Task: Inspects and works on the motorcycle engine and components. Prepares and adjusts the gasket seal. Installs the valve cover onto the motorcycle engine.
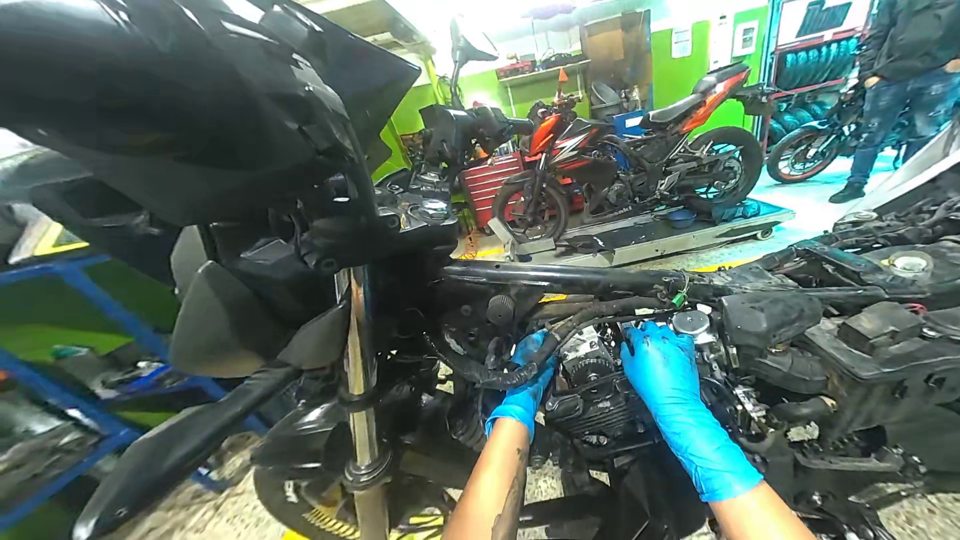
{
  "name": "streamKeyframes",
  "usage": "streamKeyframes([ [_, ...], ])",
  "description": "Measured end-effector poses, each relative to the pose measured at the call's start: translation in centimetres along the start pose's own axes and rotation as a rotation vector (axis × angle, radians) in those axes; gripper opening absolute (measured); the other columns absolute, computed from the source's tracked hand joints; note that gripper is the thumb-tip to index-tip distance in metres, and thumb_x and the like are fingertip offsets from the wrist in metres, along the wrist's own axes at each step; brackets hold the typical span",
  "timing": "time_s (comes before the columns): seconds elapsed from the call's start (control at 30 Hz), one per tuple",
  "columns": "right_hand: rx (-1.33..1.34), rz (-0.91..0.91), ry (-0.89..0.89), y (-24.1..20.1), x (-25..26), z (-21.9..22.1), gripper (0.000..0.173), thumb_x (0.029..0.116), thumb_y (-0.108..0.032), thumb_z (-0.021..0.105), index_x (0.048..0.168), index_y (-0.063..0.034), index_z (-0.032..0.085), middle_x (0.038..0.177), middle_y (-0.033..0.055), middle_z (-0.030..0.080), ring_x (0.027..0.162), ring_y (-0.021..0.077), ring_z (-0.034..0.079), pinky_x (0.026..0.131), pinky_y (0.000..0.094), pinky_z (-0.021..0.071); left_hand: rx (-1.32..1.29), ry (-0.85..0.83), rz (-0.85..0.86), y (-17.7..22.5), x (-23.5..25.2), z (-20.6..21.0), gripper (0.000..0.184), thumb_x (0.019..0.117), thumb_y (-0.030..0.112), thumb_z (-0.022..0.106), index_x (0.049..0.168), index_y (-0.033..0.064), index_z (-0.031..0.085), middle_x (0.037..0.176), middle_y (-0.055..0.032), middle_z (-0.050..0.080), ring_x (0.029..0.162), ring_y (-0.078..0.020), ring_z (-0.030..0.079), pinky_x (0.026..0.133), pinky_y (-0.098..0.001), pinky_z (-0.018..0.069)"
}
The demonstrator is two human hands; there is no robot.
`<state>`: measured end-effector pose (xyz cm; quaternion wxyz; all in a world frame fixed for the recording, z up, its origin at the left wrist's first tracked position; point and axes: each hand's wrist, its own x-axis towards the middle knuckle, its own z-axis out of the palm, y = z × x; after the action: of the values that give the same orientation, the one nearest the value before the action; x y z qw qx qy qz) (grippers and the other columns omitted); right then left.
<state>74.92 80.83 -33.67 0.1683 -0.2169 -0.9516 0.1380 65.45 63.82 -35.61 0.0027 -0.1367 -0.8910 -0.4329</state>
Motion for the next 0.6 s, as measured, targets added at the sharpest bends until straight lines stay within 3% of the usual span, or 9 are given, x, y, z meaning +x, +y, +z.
streamKeyframes([
  [0.2,-0.028,-0.031,-0.041,0.3,0.2,-0.3,0.03,0.101,-0.03,0.06,0.124,-0.0161,0.074,0.124,0.0118,0.069,0.119,0.0305,0.062,0.106,0.0517,0.0406,0.02,-0.003,-0.032,-0.1,-0.2,-0.2,0.042,0.1019,0.025,0.064,0.137,0.0028,0.06,0.137,-0.019,0.061,0.13,-0.029,0.056,0.112,-0.0461,0.0424],
  [0.6,0.001,-0.109,0.163,0.7,0.1,1.0,0.026,0.0982,-0.025,0.065,0.115,-0.0097,0.076,0.113,0.0171,0.072,0.108,0.0372,0.066,0.097,0.0583,0.0453,0.079,-0.048,-0.031,0.2,-0.6,-0.7,0.04,0.1028,0.02,0.063,0.138,0.0015,0.058,0.141,-0.0197,0.059,0.135,-0.0302,0.053,0.114,-0.0459,0.0403],
])
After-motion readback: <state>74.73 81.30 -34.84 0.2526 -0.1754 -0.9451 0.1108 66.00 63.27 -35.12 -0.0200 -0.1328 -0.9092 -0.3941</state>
